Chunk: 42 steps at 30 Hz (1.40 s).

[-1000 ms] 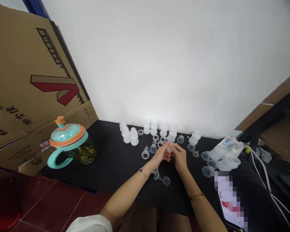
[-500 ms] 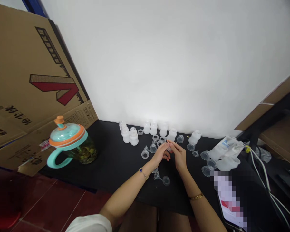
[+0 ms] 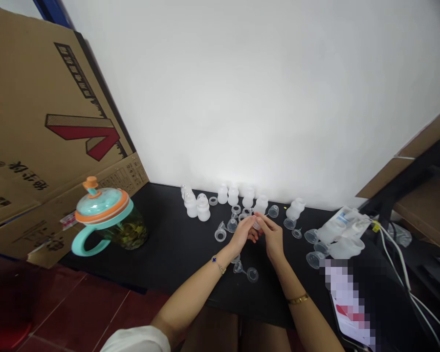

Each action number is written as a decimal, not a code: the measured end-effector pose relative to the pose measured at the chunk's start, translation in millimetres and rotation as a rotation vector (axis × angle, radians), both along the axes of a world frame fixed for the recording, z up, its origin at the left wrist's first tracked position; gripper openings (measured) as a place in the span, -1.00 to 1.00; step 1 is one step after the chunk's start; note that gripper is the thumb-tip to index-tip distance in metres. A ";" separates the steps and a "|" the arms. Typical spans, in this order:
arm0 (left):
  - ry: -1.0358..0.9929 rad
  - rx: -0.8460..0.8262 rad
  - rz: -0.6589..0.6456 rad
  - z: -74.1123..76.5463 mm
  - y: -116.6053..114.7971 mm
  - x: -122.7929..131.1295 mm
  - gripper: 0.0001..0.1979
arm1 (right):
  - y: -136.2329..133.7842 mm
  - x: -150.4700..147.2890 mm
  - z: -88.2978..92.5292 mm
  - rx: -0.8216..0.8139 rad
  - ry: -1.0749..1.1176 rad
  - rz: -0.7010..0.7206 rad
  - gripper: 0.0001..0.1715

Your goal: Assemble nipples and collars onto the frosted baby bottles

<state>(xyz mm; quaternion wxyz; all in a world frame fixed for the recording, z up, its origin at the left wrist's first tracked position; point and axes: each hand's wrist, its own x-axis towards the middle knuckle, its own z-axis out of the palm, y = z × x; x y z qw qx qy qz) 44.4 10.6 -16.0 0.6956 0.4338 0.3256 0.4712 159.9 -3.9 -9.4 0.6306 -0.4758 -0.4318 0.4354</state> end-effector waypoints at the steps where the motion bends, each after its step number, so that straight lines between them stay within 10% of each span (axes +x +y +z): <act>1: -0.001 0.013 0.011 1.0 -0.6 -0.5 -0.37 | 0.1 -0.2 -0.5 -0.007 0.006 -0.011 -0.53; 30: 0.006 0.039 0.019 2.9 -1.1 -3.0 -0.35 | -1.1 4.4 8.3 0.022 0.003 -0.053 -0.74; 42: -0.058 0.019 0.055 -3.5 1.3 -3.0 -0.34 | 3.2 5.3 2.3 -0.052 0.177 0.041 -0.54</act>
